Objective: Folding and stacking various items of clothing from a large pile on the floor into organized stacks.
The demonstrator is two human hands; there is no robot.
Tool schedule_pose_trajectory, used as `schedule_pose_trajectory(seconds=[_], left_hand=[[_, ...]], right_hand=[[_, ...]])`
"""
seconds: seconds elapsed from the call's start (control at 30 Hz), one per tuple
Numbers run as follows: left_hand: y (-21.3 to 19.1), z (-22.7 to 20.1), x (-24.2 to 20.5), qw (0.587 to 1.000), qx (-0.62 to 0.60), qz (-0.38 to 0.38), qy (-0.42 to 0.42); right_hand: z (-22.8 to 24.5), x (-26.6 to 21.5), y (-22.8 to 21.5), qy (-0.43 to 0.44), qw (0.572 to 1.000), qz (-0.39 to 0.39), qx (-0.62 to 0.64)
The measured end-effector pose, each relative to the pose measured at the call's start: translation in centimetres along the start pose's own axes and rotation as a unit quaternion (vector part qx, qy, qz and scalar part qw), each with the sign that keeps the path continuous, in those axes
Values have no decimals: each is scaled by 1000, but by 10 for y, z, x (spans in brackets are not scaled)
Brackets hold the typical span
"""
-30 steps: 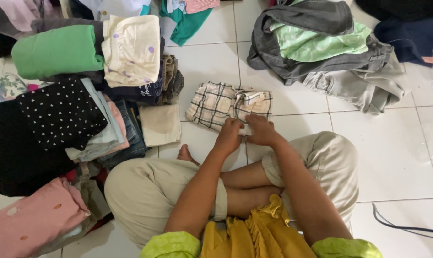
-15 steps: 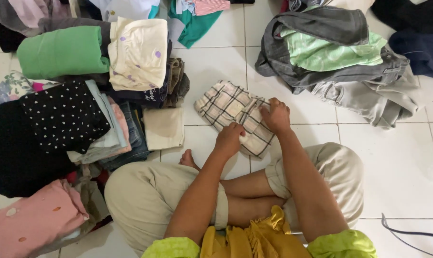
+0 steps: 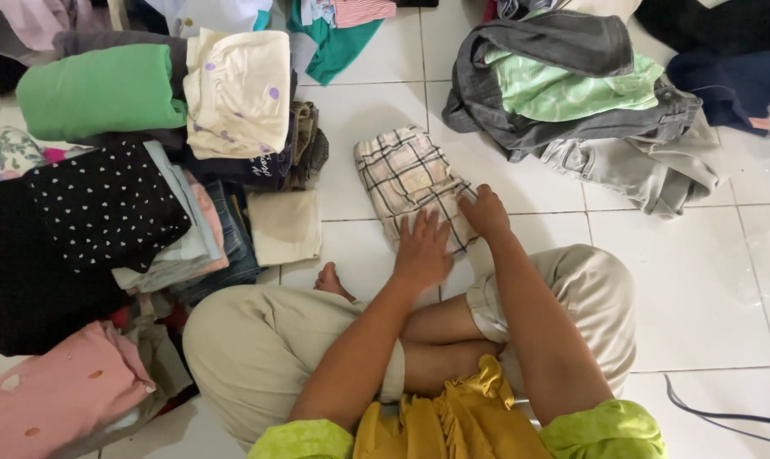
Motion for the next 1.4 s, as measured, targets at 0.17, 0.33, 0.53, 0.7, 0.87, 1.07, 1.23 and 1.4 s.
schedule_pose_trajectory(seconds=[0.17,0.33,0.53,0.7,0.87,1.07,1.23,1.4], left_hand=[[50,10,-15,967,31,252,-38],[61,21,-15,970,52,236,-24],[55,31,-22,971,68,230,-12],[57,51,-24,962,58,267,-5],[46,73,-35,944,-129,301,-41],[-67,70,-63,886,-356,241,-172],[-22,131,-45,868,-420,112,-239],[27,181,-28,819,-468,-47,-330]], right_hand=[[-6,-15,5,68,996,56,21],[56,-80,-36,-182,949,-178,-186],[70,-130,-23,-340,847,-73,-403],[57,-126,-16,-275,820,24,-501],[29,-107,-8,-305,927,-55,-211],[33,-133,-48,-142,952,175,208],[45,-98,-33,-122,928,113,333],[74,-61,-27,-42,932,37,359]])
Point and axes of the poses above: each hand's wrist, its own x-axis towards the middle knuckle, its own y-axis out of the palm, z = x × y, the point moved 5 cm from there along x, towards the middle knuckle, and after that the axes turned 6 degrees about y, right-handed, at the moved point
